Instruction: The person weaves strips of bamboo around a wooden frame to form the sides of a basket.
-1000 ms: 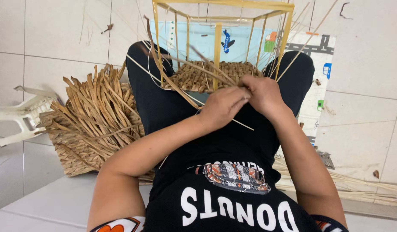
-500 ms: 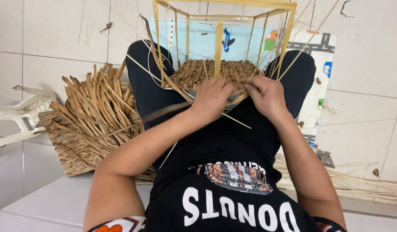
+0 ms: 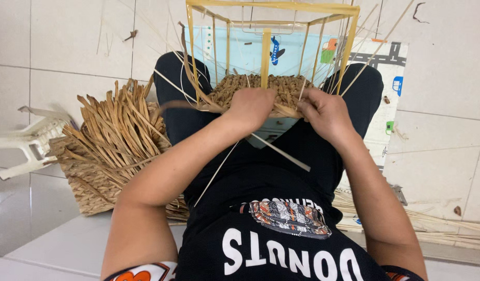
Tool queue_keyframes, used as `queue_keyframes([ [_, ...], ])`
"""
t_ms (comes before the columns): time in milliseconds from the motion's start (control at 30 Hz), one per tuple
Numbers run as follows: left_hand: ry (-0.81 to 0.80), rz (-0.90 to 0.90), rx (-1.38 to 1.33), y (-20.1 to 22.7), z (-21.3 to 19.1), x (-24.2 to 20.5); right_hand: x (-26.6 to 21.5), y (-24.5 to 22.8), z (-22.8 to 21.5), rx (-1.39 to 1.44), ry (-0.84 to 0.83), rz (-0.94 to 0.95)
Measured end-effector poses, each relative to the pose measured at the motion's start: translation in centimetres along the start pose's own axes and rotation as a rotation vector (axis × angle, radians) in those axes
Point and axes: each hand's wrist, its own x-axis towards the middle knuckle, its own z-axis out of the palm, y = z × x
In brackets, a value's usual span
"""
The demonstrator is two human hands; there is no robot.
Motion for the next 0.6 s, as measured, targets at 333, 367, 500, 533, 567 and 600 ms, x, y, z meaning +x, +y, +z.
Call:
queue_keyframes([
  [333,0.265,0.180,-0.041,2.0,-4.4,-6.1,0.0,-2.0,1.9,-0.368,-0.014,-0.234],
  [367,0.286,0.205,-0.097,2.0,-5.4,-7.3,-0.1,-1.6,1.9,-0.322,-0.023,-0.268],
  [500,0.011,0.034,-0.358,1.4,-9.6,-8.6,-0.8,-0.6,1.9,-0.236,-0.019,-0.348],
  [533,-0.078,-0.012,-0.390,1.3,-10.9,-9.0,-0.4,-0.5,1.8,-0.242,-0.010,-0.352],
  [567,-0.179,-0.064,-0.429,1.2,-12.0,-9.7,-0.5,-0.6,2.1,-0.252,0.001,-0.344],
  [600,-0.224,-0.099,-0.378,0.7,-13.1,-10.0,-0.6,-0.5,2.3,-0.262,0.012,-0.336],
])
